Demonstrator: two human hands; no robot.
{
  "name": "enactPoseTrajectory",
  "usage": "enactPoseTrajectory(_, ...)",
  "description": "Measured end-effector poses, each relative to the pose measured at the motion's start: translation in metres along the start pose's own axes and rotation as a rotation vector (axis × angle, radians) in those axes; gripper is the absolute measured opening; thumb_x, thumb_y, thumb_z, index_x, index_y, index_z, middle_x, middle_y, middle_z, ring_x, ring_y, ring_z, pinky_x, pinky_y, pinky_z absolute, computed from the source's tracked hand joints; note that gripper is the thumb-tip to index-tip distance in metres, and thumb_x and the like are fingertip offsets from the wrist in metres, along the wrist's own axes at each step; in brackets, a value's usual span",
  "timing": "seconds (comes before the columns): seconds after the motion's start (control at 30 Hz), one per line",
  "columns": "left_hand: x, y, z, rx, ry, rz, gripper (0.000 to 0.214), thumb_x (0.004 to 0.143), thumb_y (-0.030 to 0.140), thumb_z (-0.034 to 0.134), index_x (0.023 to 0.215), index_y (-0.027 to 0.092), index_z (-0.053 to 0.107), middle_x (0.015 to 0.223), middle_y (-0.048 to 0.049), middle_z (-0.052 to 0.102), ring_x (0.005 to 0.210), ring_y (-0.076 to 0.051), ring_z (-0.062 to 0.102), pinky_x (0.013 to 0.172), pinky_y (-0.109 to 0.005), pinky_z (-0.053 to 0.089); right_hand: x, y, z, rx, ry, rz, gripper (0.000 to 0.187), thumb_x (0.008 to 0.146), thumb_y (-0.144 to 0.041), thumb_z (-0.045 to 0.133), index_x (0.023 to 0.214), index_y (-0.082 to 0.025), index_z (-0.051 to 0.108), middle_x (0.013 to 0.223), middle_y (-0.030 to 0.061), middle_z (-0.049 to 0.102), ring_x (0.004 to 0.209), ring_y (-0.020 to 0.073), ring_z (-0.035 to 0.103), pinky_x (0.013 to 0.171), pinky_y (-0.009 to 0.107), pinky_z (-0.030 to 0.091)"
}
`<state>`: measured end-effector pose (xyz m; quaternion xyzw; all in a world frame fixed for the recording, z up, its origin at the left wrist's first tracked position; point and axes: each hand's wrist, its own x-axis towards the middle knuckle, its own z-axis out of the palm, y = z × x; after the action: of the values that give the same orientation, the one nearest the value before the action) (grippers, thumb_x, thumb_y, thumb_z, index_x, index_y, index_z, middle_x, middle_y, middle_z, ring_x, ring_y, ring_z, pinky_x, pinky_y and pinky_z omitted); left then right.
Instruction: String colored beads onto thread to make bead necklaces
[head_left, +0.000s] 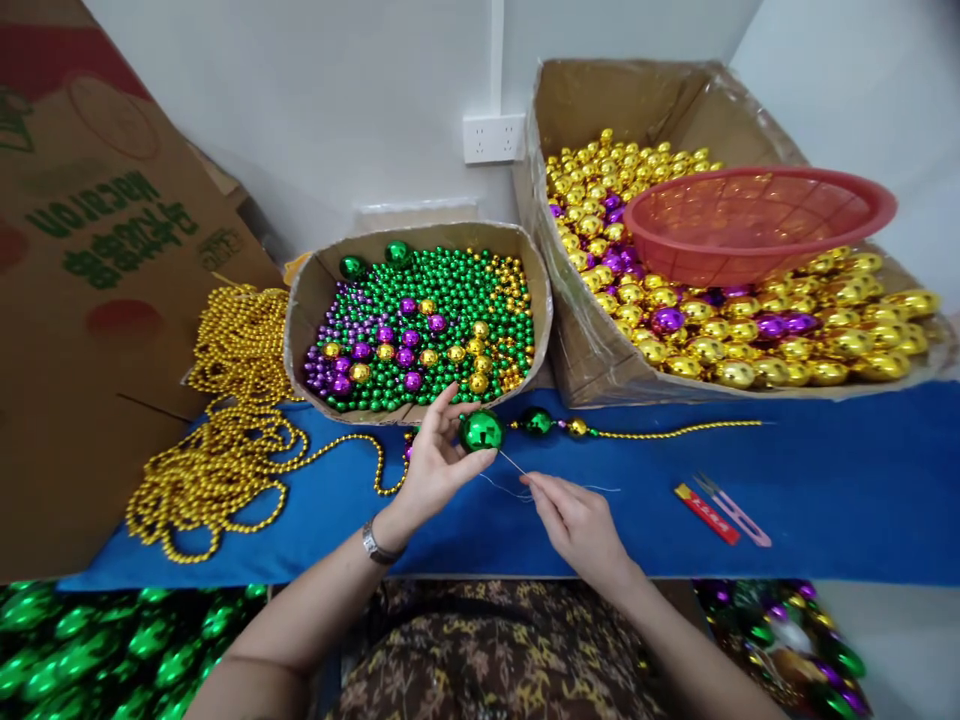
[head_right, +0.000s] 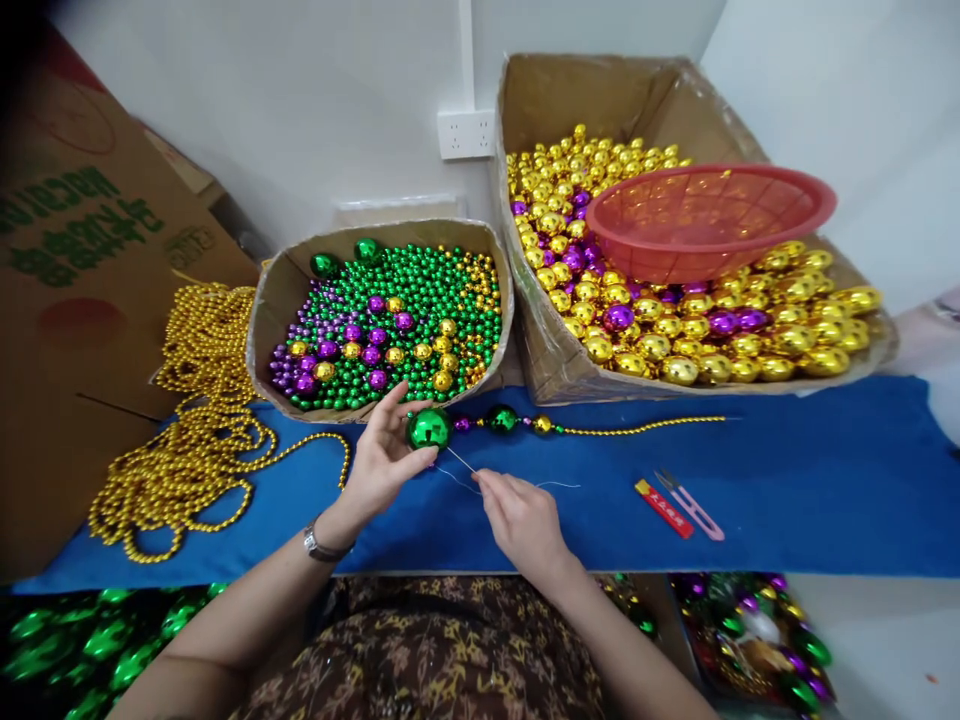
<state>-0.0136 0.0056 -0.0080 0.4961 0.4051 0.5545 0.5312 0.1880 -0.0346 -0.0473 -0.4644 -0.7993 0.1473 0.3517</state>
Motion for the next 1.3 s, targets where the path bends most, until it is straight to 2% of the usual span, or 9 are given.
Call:
enactPoseTrajectory(0.27,-0.007,-0.007,-0.002,-0.007,-0.160,-0.063,0.083,0.075,0.026,0.076,0.144,0.032,0.031,0.133,-0.0118,0.051,0.120,-0.025,0.053,0.094,-0.038,0.049,0.001,0.001,0.003,-0.011,0.008,0.014,0.027,0.098,-0.023,0.040,0.103,-0.017,0.066,0.088,0.0074,0.074,0.077,0.0173,0.070,0.071,0.027,0.055)
enactPoseTrajectory(0.4,0.023,0.008,-0.009,0.046,-0.079,0.059,0.057,0.086,0.034,0.063,0.138,0.028,0.042,0.130,-0.0110,0.056,0.118,-0.024,0.055,0.095,-0.039,0.048,0.001,0.003,-0.001,0.011,0.006,0.060,0.025,0.098,-0.024,0.041,0.089,-0.019,0.064,0.077,0.0047,0.070,0.066,0.0147,0.066,0.063,0.024,0.049)
enactPoseTrajectory(0.5,0.066,0.016,-0.005,0.285,-0.097,0.150,0.033,0.088,0.033,0.059,0.119,0.022,0.060,0.113,-0.0093,0.066,0.105,-0.022,0.061,0.090,-0.036,0.049,0.000,0.003,-0.005,0.033,0.027,0.081,0.026,0.098,-0.025,0.040,0.082,-0.020,0.061,0.072,0.0031,0.066,0.062,0.0137,0.063,0.061,0.023,0.047)
enactPoseTrajectory(0.6,0.112,0.011,0.009,0.724,-0.247,0.240,0.019,0.087,0.023,0.057,0.102,0.019,0.067,0.100,-0.0083,0.070,0.092,-0.022,0.064,0.088,-0.038,0.048,-0.001,0.002,-0.007,0.043,0.048,0.094,0.026,0.098,-0.025,0.041,0.080,-0.020,0.059,0.068,0.0022,0.064,0.060,0.0134,0.061,0.060,0.023,0.046)
enactPoseTrajectory(0.7,0.144,-0.006,0.026,1.206,-0.428,0.217,0.015,0.084,0.015,0.057,0.093,0.017,0.069,0.094,-0.0103,0.071,0.095,-0.025,0.063,0.090,-0.038,0.046,-0.002,0.002,-0.009,0.042,0.055,0.102,0.025,0.098,-0.025,0.041,0.081,-0.020,0.058,0.068,0.0016,0.063,0.059,0.0129,0.060,0.059,0.023,0.044)
enactPoseTrajectory(0.8,0.158,-0.024,0.038,1.342,-0.483,0.183,0.012,0.082,0.010,0.057,0.084,0.013,0.068,0.088,-0.0155,0.069,0.100,-0.030,0.062,0.087,-0.040,0.047,-0.003,0.004,-0.012,0.031,0.060,0.105,0.024,0.098,-0.024,0.041,0.080,-0.020,0.057,0.066,0.0011,0.061,0.058,0.0124,0.058,0.058,0.023,0.043)
enactPoseTrajectory(0.9,0.161,-0.035,0.043,1.349,-0.467,0.169,0.017,0.086,0.008,0.049,0.090,0.011,0.066,0.088,-0.0183,0.069,0.102,-0.030,0.061,0.086,-0.041,0.047,-0.003,0.005,-0.013,0.030,0.055,0.112,0.026,0.098,-0.025,0.040,0.078,-0.020,0.056,0.066,0.0009,0.061,0.058,0.0123,0.058,0.057,0.023,0.042)
enactPoseTrajectory(1.1,0.152,-0.016,0.035,1.249,-0.394,0.149,0.028,0.083,0.012,0.056,0.110,0.013,0.060,0.093,-0.0132,0.070,0.093,-0.026,0.064,0.080,-0.036,0.048,-0.002,0.002,-0.017,0.069,0.078,0.120,0.025,0.098,-0.026,0.041,0.080,-0.021,0.058,0.068,0.0015,0.063,0.060,0.0127,0.060,0.059,0.023,0.044)
enactPoseTrajectory(1.3,0.102,0.017,0.011,-0.023,-0.234,-0.217,0.023,0.082,0.031,0.066,0.099,0.016,0.068,0.086,-0.0048,0.067,0.073,-0.013,0.063,0.067,-0.027,0.051,0.000,0.000,-0.024,0.081,0.123,0.149,0.025,0.098,-0.025,0.043,0.077,-0.021,0.056,0.067,0.0013,0.063,0.060,0.0128,0.060,0.062,0.023,0.046)
